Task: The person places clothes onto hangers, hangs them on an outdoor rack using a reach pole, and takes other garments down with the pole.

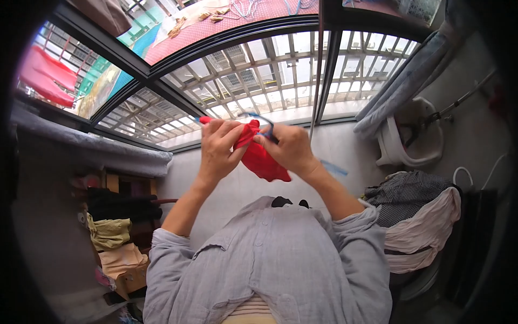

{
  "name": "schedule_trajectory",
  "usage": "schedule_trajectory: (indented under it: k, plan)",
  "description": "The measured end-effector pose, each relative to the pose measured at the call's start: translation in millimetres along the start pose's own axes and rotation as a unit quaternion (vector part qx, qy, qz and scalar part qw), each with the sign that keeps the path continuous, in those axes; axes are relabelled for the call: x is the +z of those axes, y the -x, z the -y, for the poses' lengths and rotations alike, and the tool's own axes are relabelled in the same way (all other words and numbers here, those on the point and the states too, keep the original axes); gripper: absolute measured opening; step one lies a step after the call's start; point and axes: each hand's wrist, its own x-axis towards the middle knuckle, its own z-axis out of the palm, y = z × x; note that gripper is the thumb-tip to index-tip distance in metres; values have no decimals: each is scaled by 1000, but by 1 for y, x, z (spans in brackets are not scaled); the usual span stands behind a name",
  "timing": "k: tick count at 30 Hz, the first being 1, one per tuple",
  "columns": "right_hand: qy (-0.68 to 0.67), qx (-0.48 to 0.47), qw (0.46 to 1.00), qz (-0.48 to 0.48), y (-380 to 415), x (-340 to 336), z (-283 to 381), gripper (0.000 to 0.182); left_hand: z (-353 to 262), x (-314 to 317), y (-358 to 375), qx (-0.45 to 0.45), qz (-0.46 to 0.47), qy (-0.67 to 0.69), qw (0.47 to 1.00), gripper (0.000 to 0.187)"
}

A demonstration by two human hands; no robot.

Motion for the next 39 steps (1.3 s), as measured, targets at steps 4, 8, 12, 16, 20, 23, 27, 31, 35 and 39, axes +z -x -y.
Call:
schedule_trajectory:
  k: [4, 8, 12, 16, 20, 23, 27, 31, 35, 39]
  plan:
    - [103, -125, 985, -61, -25, -20, 16, 24, 7, -10, -10, -26, 22, 53, 998, 18]
    - [87, -314, 928, -181, -22, -25, 28, 38, 14, -9, -17, -159, -35, 259, 952, 15]
    - [52, -250, 965, -62, 6, -2, 18, 40, -4, -43, -32, -241, -81, 480, 840, 15]
    - [175, -163, 971, 10, 10, 7, -14, 32, -2, -67, -32, -202, -119, 499, 834, 14]
    - [266, -264, 927, 21, -6, -25, -32, 23, 16, -89, -26, -274, -135, 470, 828, 15]
    - [305, -265, 915, 16, -24, -67, -31, 23, 36, -94, -3, -310, -63, 400, 860, 13]
    - [293, -247, 923, 22, -43, -87, -27, 21, 55, -84, 25, -310, -40, 436, 844, 15]
    - [322, -210, 923, 8, -59, -101, -33, 21, 59, -80, 36, -276, -41, 363, 889, 17]
    - [301, -278, 912, 2, -66, -106, -10, 22, 61, -76, 44, -242, -45, 243, 938, 19]
    - [185, -378, 905, 56, -64, -65, 21, 25, 53, -71, 30, -175, -42, 278, 944, 18]
